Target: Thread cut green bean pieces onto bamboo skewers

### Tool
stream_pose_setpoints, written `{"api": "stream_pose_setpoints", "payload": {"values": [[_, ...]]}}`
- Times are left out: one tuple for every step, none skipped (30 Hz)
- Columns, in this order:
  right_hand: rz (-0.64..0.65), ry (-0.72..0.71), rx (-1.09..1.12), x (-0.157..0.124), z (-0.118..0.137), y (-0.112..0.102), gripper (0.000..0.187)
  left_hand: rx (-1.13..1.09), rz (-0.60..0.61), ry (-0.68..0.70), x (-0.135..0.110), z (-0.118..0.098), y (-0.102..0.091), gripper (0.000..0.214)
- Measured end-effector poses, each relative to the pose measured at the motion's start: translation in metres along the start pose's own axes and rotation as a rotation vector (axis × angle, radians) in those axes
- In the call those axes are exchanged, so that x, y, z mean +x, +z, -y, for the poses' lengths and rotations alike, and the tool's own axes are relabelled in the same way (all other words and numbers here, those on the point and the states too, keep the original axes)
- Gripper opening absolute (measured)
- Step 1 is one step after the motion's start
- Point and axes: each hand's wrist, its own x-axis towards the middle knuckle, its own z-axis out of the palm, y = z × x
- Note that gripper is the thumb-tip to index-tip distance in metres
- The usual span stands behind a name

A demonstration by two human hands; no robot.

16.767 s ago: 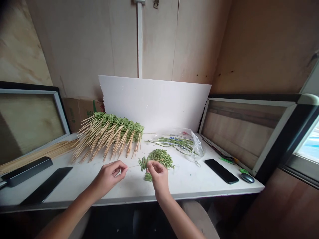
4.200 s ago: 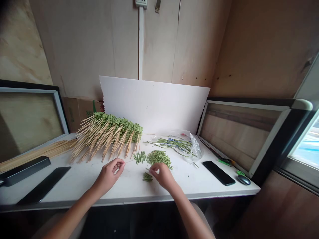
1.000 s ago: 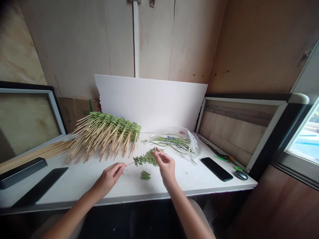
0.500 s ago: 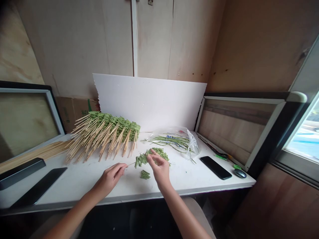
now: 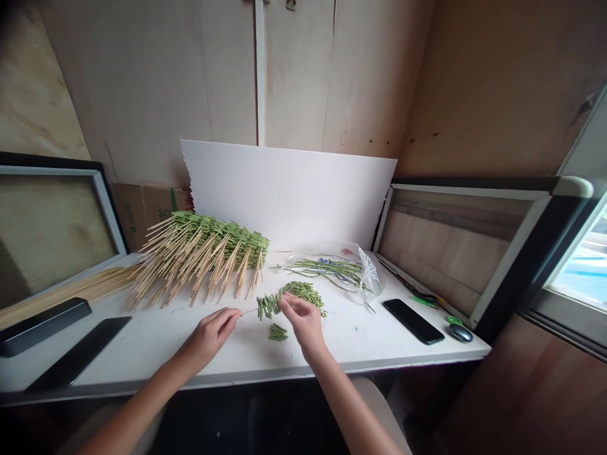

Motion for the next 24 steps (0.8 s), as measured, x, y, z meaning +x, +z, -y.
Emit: {"api": "stream_pose_setpoints", "payload": {"values": [[0.020,0.002,-0.018,0.001,0.000,-0.002,0.031,0.004,-0.008,-0.008,0.000,0.003,0.001,0.025],[0.043,0.000,-0.050,0.003,-0.001,-0.005,0.033,0.012,-0.023,-0.017,0.000,0.006,0.001,0.025],[0.067,-0.009,-0.106,0.004,-0.001,-0.008,0.036,0.021,-0.041,-0.028,0.000,0.009,0.002,0.025],[0.093,-0.031,-0.188,0.005,-0.002,-0.011,0.038,0.030,-0.058,-0.042,0.000,0.013,0.002,0.024],[0.121,-0.066,-0.293,0.006,-0.004,-0.014,0.039,0.039,-0.073,-0.058,-0.001,0.017,0.003,0.024],[0.148,-0.112,-0.411,0.006,-0.006,-0.017,0.037,0.045,-0.083,-0.074,-0.001,0.020,0.003,0.025],[0.173,-0.161,-0.534,0.006,-0.009,-0.020,0.034,0.049,-0.088,-0.087,-0.001,0.023,0.003,0.025],[0.194,-0.203,-0.649,0.005,-0.012,-0.022,0.029,0.051,-0.089,-0.097,-0.001,0.025,0.003,0.025],[0.210,-0.231,-0.747,0.005,-0.016,-0.024,0.024,0.052,-0.088,-0.102,-0.001,0.027,0.003,0.025],[0.221,-0.247,-0.824,0.004,-0.020,-0.025,0.020,0.052,-0.087,-0.102,-0.001,0.028,0.004,0.025],[0.229,-0.257,-0.878,0.003,-0.023,-0.025,0.016,0.052,-0.086,-0.101,-0.001,0.028,0.004,0.025],[0.231,-0.265,-0.910,0.002,-0.027,-0.024,0.014,0.053,-0.083,-0.101,-0.001,0.028,0.004,0.025],[0.231,-0.271,-0.927,0.001,-0.030,-0.023,0.013,0.053,-0.080,-0.103,-0.001,0.028,0.004,0.024],[0.226,-0.278,-0.935,0.001,-0.032,-0.022,0.012,0.053,-0.078,-0.106,-0.001,0.028,0.004,0.024],[0.219,-0.278,-0.942,0.000,-0.034,-0.021,0.011,0.052,-0.078,-0.110,-0.001,0.027,0.004,0.024],[0.210,-0.269,-0.950,0.000,-0.035,-0.020,0.011,0.050,-0.079,-0.112,-0.001,0.027,0.004,0.023],[0.202,-0.253,-0.961,-0.001,-0.036,-0.019,0.010,0.046,-0.080,-0.113,-0.002,0.026,0.004,0.023],[0.200,-0.236,-0.972,-0.001,-0.037,-0.018,0.009,0.043,-0.082,-0.111,-0.002,0.026,0.005,0.023],[0.205,-0.224,-0.979,-0.001,-0.037,-0.018,0.009,0.041,-0.084,-0.108,-0.002,0.026,0.005,0.023],[0.213,-0.219,-0.980,-0.001,-0.037,-0.018,0.009,0.040,-0.083,-0.104,-0.002,0.025,0.005,0.023],[0.221,-0.220,-0.976,-0.001,-0.036,-0.018,0.010,0.040,-0.082,-0.100,-0.002,0.025,0.005,0.024],[0.225,-0.228,-0.962,-0.001,-0.035,-0.018,0.011,0.041,-0.083,-0.096,-0.002,0.025,0.005,0.024],[0.221,-0.236,-0.937,0.000,-0.034,-0.018,0.013,0.042,-0.086,-0.093,-0.002,0.026,0.005,0.025],[0.206,-0.240,-0.894,0.001,-0.032,-0.018,0.015,0.041,-0.088,-0.090,-0.002,0.026,0.005,0.025]]}}
